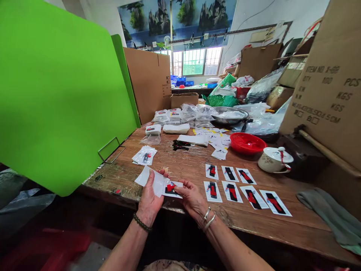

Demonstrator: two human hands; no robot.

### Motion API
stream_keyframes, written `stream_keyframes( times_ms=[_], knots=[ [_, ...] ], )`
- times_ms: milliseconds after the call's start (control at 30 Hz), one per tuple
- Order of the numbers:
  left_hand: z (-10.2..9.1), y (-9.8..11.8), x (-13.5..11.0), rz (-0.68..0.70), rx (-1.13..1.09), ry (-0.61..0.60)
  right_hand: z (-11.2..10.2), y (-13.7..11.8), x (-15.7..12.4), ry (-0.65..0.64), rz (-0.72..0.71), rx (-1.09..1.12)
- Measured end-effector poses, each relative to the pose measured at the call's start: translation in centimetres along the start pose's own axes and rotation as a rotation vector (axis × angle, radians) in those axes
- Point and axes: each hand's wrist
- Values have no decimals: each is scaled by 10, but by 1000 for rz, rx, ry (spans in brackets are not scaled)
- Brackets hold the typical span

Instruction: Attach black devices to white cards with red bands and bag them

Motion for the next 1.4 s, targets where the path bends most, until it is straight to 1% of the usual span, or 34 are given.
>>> stream_keyframes(
  times_ms=[200, 300, 433, 567, 667, 767, 833, 933, 1067, 1200, 1333, 1400],
  knots=[
    [2, 0, -3, 25, 26, 21, 11, 21, 3, 38, -82, 62],
    [2, 0, -5, 32, 43, 30, 14, 28, 6, 45, -94, 75],
    [1, -3, -6, 35, 58, 7, 17, 36, 15, 69, -110, 64],
    [-1, -7, -4, 64, 85, 2, 23, 41, 24, 105, -155, 53],
    [-7, -4, 1, 40, 46, 29, 28, 40, 22, 85, -157, 5],
    [-15, 2, 7, -12, -26, 50, 30, 36, 14, 16, -113, -51],
    [-18, 4, 9, -16, -56, 49, 30, 35, 10, 0, -90, -89],
    [-18, 3, 8, -4, -54, 45, 29, 35, 9, 13, -81, -118],
    [-12, 1, 4, 13, -9, 44, 28, 36, 14, 38, -94, -122],
    [-9, 0, 0, 27, 10, 35, 29, 34, 16, 21, -107, -185],
    [-8, -4, -1, 32, 20, -14, 35, 30, 23, 99, -179, -283],
    [-8, -3, 0, 34, 7, -16, 37, 29, 26, 106, -190, -315]
  ],
)
Point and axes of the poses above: each hand's wrist, its own x-axis towards the middle knuckle, its own z-axis out of the palm, y = z × x, and after that the axes turned 13 degrees about -y, right-handed
